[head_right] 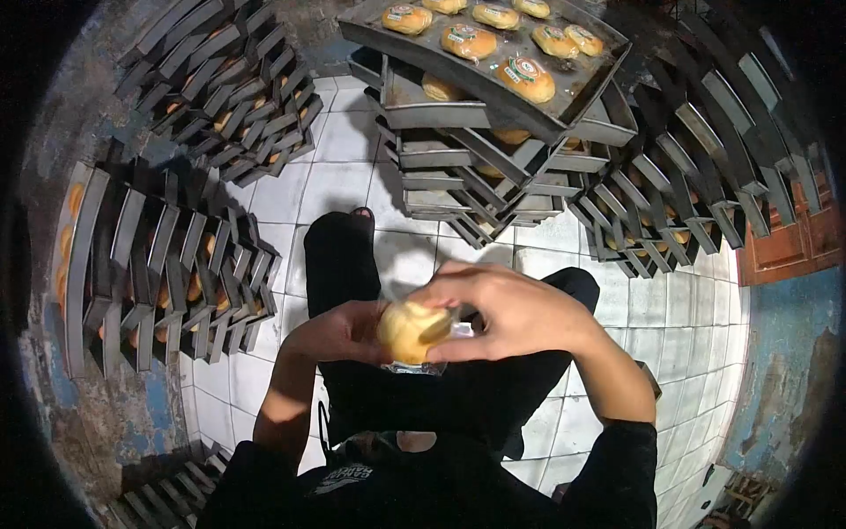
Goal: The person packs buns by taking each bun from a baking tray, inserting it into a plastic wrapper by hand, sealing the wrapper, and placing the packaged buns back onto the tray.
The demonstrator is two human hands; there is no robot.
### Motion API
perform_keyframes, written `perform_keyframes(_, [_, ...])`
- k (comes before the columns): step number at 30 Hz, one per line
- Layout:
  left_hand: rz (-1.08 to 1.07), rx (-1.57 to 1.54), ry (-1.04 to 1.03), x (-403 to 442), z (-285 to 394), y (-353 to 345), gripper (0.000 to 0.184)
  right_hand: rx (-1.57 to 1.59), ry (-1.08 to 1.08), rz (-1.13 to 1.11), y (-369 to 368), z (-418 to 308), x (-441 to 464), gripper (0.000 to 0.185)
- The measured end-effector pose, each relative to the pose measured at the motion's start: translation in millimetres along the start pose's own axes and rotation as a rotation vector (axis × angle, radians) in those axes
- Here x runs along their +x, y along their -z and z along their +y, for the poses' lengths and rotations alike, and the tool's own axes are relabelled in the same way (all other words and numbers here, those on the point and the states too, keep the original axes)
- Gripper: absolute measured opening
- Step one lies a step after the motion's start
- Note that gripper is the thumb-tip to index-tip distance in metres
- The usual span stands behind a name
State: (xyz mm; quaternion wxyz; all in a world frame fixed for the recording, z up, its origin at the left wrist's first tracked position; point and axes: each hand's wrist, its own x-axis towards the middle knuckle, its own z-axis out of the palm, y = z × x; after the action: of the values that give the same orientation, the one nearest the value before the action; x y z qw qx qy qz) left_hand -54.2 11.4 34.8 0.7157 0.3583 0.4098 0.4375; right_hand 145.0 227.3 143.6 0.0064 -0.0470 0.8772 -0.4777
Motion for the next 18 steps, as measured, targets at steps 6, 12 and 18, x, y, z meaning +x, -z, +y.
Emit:
perform_keyframes(6, [-0.015, 0.112, -0.087, 16.1, -7.7, -6.1, 0.072, -0.187, -0.055, -0.296, 8.3, -4.9, 13.3, 0.021])
perform_keyframes(12, [0.607, -0.095, -0.121, 16.6, -26.3, -14.3, 0.098, -0.561, 0.100, 0.113, 9.4, -7.3, 25.6, 0.018])
perform_keyframes(18, [-0.122, -1.444, -0.497, 36.4, -60.4, 18.5, 0.075, -0.911, 0.375, 0.178, -78.0, -0.1, 43.0, 0.027])
